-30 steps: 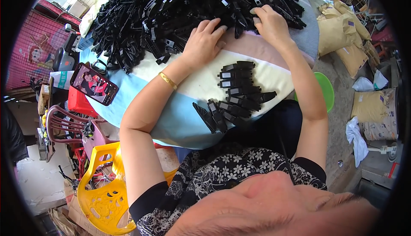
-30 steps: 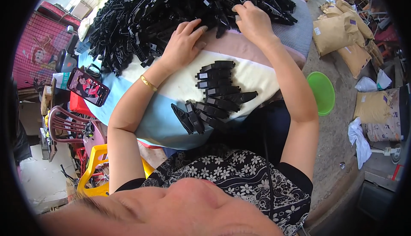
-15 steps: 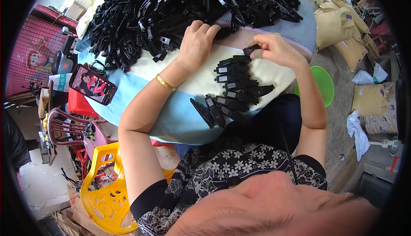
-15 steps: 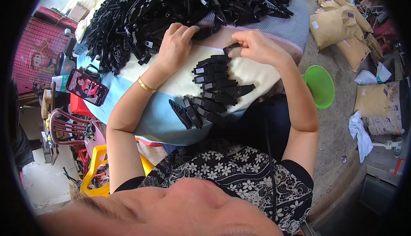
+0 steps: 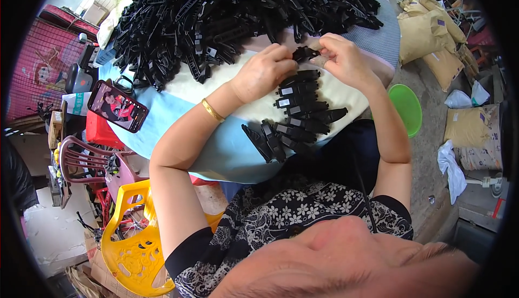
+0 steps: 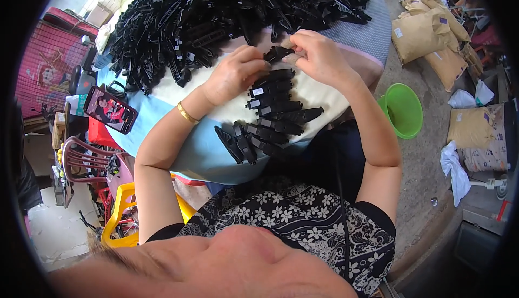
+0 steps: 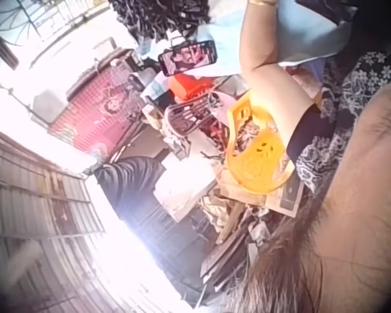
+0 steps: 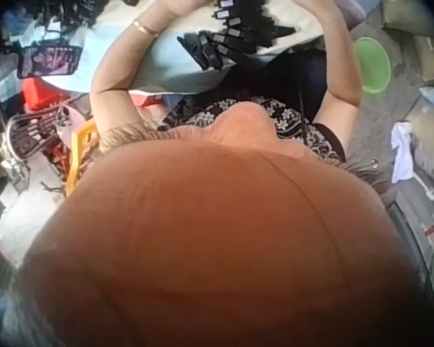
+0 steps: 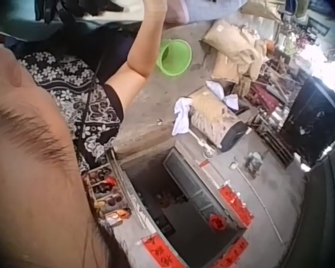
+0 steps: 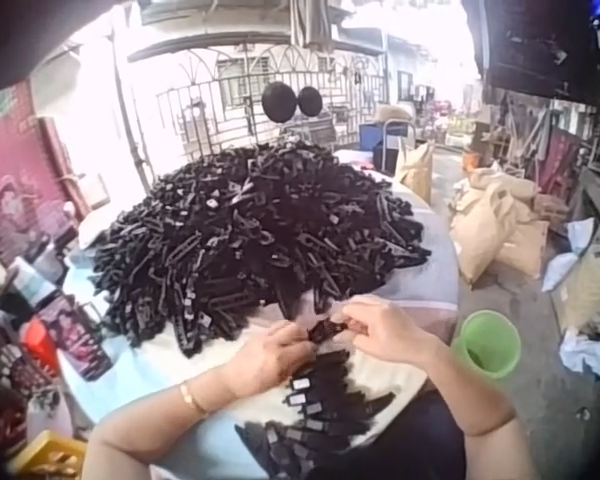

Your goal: The recorder is manually assembling black plastic clips by joining two halves together on a table.

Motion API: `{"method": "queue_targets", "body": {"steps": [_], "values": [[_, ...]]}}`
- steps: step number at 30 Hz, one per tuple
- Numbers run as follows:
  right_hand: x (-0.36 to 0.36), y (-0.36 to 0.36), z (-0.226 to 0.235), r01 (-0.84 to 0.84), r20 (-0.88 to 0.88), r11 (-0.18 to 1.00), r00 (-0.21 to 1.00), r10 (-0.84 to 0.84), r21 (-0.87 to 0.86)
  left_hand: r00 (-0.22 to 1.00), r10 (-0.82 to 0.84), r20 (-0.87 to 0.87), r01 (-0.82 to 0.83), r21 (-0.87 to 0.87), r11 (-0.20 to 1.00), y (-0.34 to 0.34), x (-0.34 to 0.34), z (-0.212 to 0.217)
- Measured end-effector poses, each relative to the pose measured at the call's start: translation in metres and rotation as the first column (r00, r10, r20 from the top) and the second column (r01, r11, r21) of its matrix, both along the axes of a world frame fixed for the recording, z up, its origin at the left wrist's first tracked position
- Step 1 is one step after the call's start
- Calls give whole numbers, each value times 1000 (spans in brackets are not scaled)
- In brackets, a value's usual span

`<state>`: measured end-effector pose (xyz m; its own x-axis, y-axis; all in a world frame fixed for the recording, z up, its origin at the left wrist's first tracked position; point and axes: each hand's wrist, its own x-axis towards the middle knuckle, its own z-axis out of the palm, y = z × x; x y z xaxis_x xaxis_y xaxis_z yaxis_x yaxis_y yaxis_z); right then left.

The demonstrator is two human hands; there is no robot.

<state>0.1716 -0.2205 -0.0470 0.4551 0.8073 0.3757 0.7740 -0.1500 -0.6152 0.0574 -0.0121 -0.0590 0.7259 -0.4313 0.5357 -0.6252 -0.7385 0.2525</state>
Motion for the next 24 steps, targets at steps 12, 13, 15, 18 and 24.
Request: {"method": "queue_targets", "body": {"steps": [12, 13, 15, 18, 24], "values": [[11, 4, -13, 6, -227, 999, 974, 2, 34, 911, 288, -295, -364, -247, 898, -6, 0, 1], [11, 3, -11, 55, -226, 992, 974, -29, 111, 904, 315, -289, -395, -283, 874, -5, -3, 5], [7, -1, -4, 153, -276, 979, 955, -112, 133, 893, 368, -260, -440, -323, 838, -1, -5, 17], [3, -6, 4, 53, -328, 998, 943, -58, -24, 894, 265, -360, -367, -251, 896, 9, -7, 22], [-14, -3, 15, 47, -148, 980, 986, -77, -195, 927, 114, -358, -189, -180, 965, -2, -7, 5]]}}
